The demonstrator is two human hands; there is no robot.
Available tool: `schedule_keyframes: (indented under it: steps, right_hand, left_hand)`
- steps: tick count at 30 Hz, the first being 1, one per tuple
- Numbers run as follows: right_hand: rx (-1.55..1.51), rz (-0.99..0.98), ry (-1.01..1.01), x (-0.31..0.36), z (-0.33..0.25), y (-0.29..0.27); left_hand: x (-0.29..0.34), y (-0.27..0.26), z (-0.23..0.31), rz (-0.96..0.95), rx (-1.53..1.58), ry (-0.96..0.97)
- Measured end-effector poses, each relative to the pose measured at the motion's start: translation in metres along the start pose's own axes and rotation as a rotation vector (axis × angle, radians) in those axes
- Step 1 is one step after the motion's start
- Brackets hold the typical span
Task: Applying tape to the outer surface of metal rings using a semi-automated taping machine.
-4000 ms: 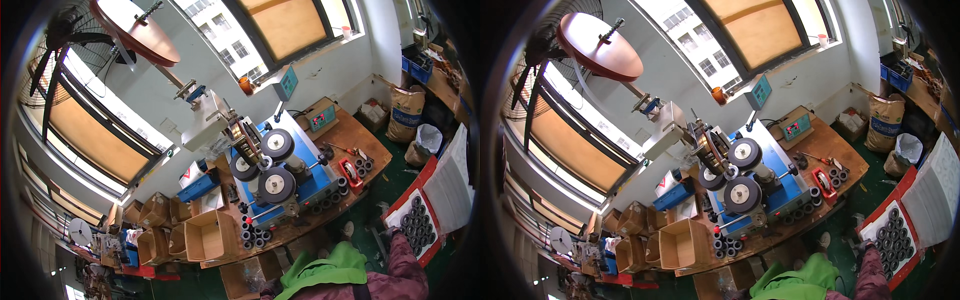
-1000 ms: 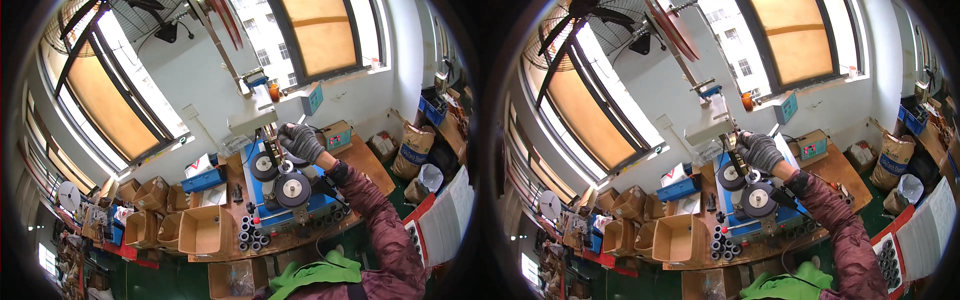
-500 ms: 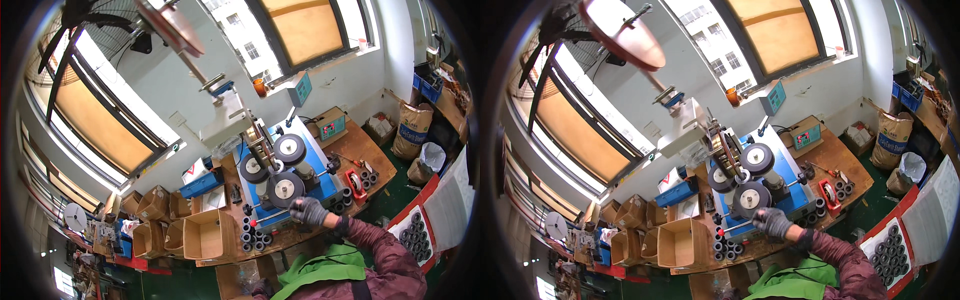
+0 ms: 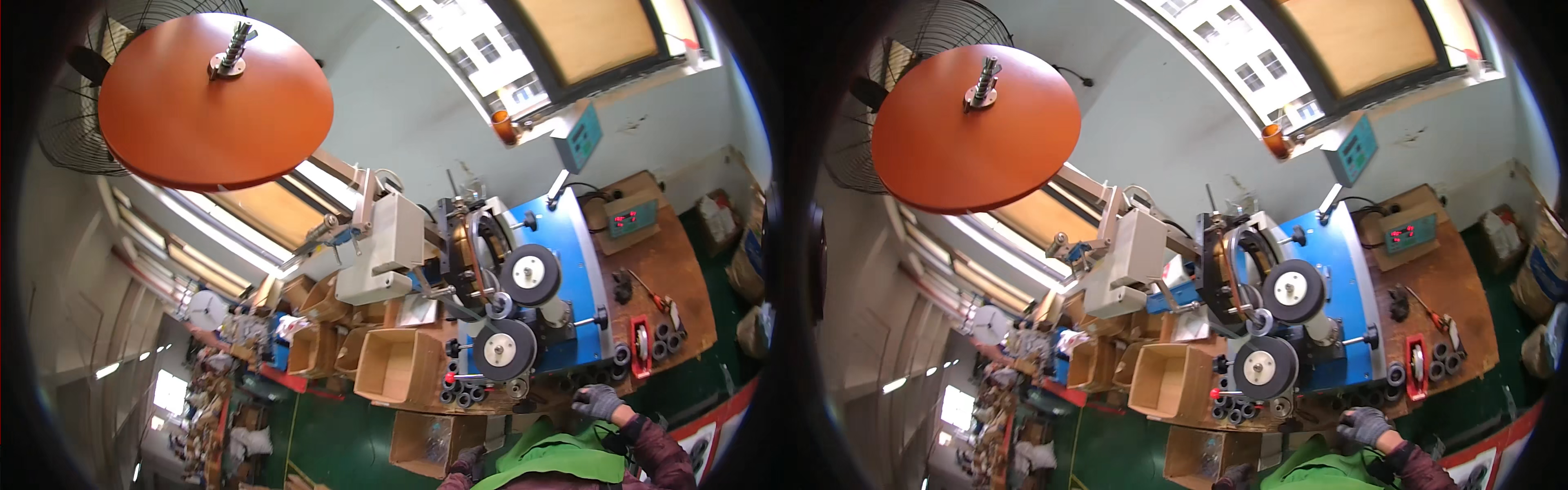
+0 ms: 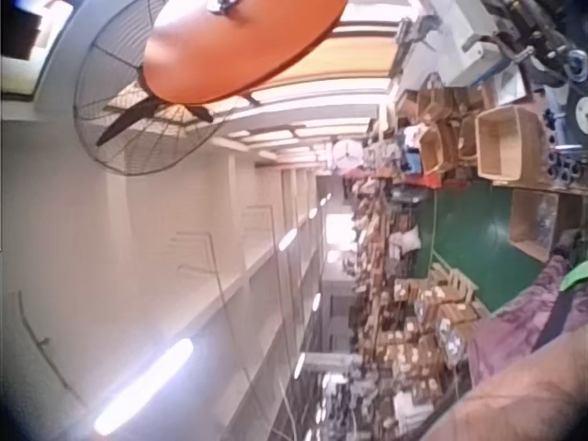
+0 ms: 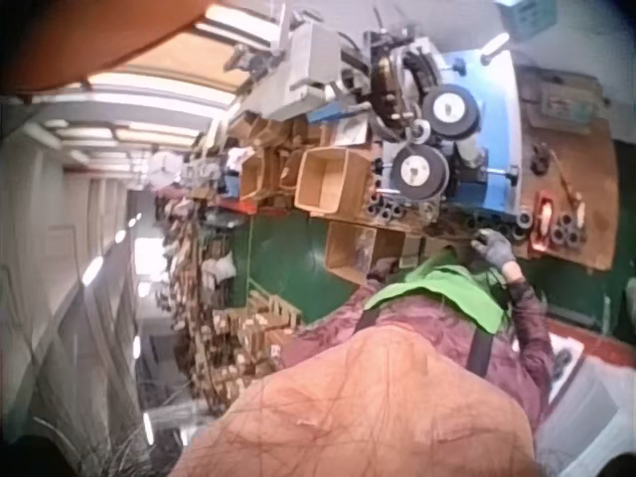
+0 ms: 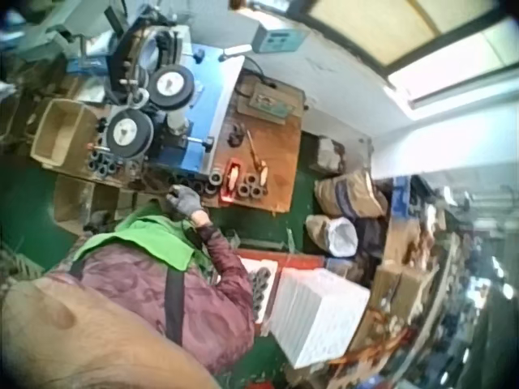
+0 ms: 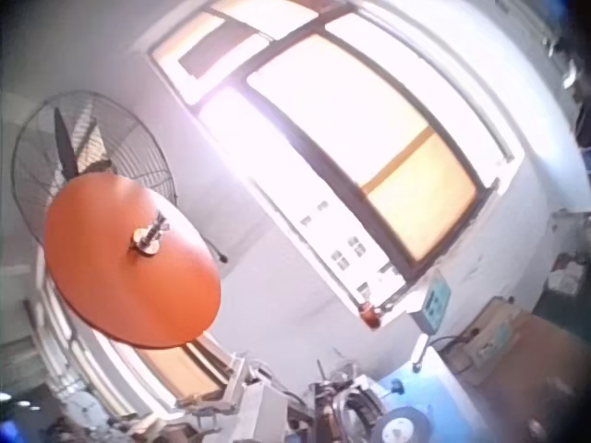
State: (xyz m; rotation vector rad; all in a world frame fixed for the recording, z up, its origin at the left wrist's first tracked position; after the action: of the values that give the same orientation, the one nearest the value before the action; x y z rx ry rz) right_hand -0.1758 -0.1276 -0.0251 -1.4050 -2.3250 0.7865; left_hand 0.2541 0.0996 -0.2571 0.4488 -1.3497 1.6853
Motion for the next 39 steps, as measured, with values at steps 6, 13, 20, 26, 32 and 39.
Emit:
schedule_keyframes:
  steps: [6, 13, 20, 26, 32, 39]
  right_hand:
    - [0.033, -0.091, -0.030, -0.018, 0.056, -0.011]
    - [0.099, -0.361, -0.123, -0.035, 0.044, 0.000]
    - [0.134, -0.477, -0.133, -0.033, 0.063, 0.015]
    - [0.147, -0.577, -0.085, -0.029, 0.076, 0.016]
    - [0.130, -0.603, -0.060, -0.025, 0.073, 0.011]
    - [0.122, -0.508, -0.058, -0.024, 0.078, 0.015]
  left_hand:
    - [0.102, 0.004, 0.098, 0.100, 0.116, 0.160]
    - [0.108, 0.021, 0.029, 0.402, -0.391, 0.503]
    - [0.135, 0.047, -0.011, 0.193, 0.173, -0.168]
    - [0.160, 0.051, 0.007, 0.233, 0.577, -0.305]
    - [0.164, 0.032, 0.056, 0.282, -0.051, 0.124]
    - [0.164, 0.026, 0.065, 0.276, 0.434, -0.135]
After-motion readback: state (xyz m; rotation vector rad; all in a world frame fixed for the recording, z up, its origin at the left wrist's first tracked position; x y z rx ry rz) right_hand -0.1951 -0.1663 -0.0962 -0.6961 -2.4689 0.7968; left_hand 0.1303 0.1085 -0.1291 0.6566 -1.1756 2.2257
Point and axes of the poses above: each hand's wrist, its own x-axis away from the middle knuckle, its own y-axis out of the palm, z = x × y, the point moved 4 cm from there along -x, towards the middle knuckle, and after that the axes turned 11 degrees about z, right-handed, at the moved point
